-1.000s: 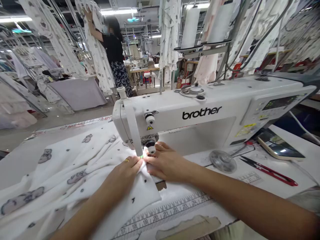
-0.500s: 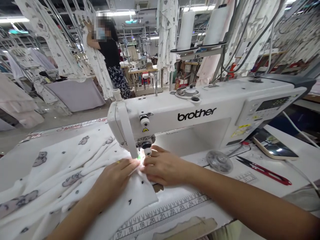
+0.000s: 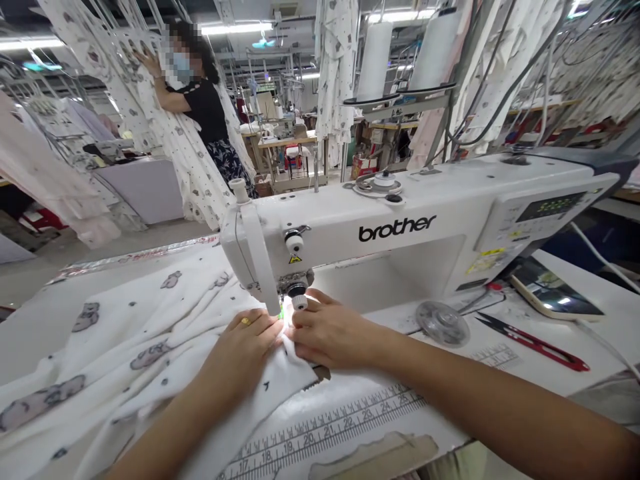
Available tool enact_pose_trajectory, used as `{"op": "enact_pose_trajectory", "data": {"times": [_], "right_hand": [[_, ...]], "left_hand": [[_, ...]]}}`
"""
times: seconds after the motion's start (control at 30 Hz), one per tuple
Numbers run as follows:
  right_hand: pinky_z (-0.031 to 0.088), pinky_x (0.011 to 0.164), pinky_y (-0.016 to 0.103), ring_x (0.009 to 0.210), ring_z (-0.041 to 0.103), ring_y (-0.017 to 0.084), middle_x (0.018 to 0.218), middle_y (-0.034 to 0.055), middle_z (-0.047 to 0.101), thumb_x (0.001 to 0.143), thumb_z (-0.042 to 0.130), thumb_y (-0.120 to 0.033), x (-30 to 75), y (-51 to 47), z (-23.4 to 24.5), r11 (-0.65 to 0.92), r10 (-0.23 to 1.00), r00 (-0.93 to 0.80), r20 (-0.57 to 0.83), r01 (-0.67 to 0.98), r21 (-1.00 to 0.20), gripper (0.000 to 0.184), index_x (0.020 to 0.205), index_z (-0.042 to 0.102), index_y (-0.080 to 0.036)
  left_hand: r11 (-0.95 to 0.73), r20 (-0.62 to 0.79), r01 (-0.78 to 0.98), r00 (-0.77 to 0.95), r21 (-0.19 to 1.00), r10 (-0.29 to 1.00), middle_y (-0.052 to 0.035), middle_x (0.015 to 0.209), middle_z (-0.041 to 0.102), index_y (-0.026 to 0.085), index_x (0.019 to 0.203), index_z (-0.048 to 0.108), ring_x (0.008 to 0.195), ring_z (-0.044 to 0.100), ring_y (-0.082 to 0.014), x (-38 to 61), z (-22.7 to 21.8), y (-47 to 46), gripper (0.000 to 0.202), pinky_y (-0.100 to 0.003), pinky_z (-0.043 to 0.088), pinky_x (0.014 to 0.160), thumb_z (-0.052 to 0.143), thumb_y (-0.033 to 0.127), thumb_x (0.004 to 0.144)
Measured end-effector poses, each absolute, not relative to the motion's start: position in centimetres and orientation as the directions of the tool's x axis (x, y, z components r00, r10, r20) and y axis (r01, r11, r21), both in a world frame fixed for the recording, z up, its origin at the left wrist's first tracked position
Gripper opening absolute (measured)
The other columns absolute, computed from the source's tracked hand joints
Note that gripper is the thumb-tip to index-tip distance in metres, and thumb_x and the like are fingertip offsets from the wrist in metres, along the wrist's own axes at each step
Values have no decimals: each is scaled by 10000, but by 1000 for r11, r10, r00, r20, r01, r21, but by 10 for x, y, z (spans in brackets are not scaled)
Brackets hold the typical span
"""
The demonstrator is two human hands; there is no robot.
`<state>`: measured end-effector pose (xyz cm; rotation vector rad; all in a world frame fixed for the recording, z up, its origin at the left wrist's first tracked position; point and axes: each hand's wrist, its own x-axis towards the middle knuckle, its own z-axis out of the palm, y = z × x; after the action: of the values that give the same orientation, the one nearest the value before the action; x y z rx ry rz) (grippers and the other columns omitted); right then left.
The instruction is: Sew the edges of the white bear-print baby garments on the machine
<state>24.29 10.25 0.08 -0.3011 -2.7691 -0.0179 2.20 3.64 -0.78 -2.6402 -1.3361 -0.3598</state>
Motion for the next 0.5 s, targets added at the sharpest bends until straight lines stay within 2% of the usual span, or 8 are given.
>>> {"op": "enact_pose_trajectory", "data": {"times": [0.1, 0.27, 0.37, 0.5], "right_hand": [[239, 1090, 391, 959, 519, 191, 957, 35, 648, 984, 510, -312, 245, 103, 1, 987, 160, -918, 363, 152, -49, 202, 943, 658, -180], [262, 1119, 404, 1211, 483, 214, 1216, 58, 635, 983, 512, -352, 247, 103, 7, 994, -67, -915, 398, -96, -53, 285, 1162, 608, -152], [322, 1096, 379, 1225, 496, 216, 1207, 81, 644, 982, 512, -354, 245, 101, 7, 984, -152, -928, 339, -175, -38, 289, 1111, 618, -119], [409, 1008, 304, 1083, 588, 173, 1066, 58, 689, 988, 496, -312, 242, 94, 1, 982, -122, -951, 286, -156, -102, 223, 967, 633, -138]], "left_hand": [[-590, 273, 807, 568, -1, 776, -84, 1077, 660, 150, 1167, 605, 1105, 565, -251, 22, -3, 36, 273, -439, 470, 954, 422, 148, 964], [-597, 238, 801, 572, 40, 785, -109, 1283, 570, 166, 1348, 458, 1250, 470, -260, 13, 7, 19, 450, -464, 396, 1069, 438, 119, 901], [-573, 243, 819, 550, 29, 799, -110, 1374, 501, 200, 1367, 446, 1288, 439, -264, -2, 5, 3, 504, -451, 408, 1066, 437, 92, 876], [-541, 224, 841, 525, 14, 821, -83, 1372, 526, 241, 1367, 461, 1269, 482, -252, -23, 0, 0, 494, -425, 446, 1051, 476, 135, 885]]}}
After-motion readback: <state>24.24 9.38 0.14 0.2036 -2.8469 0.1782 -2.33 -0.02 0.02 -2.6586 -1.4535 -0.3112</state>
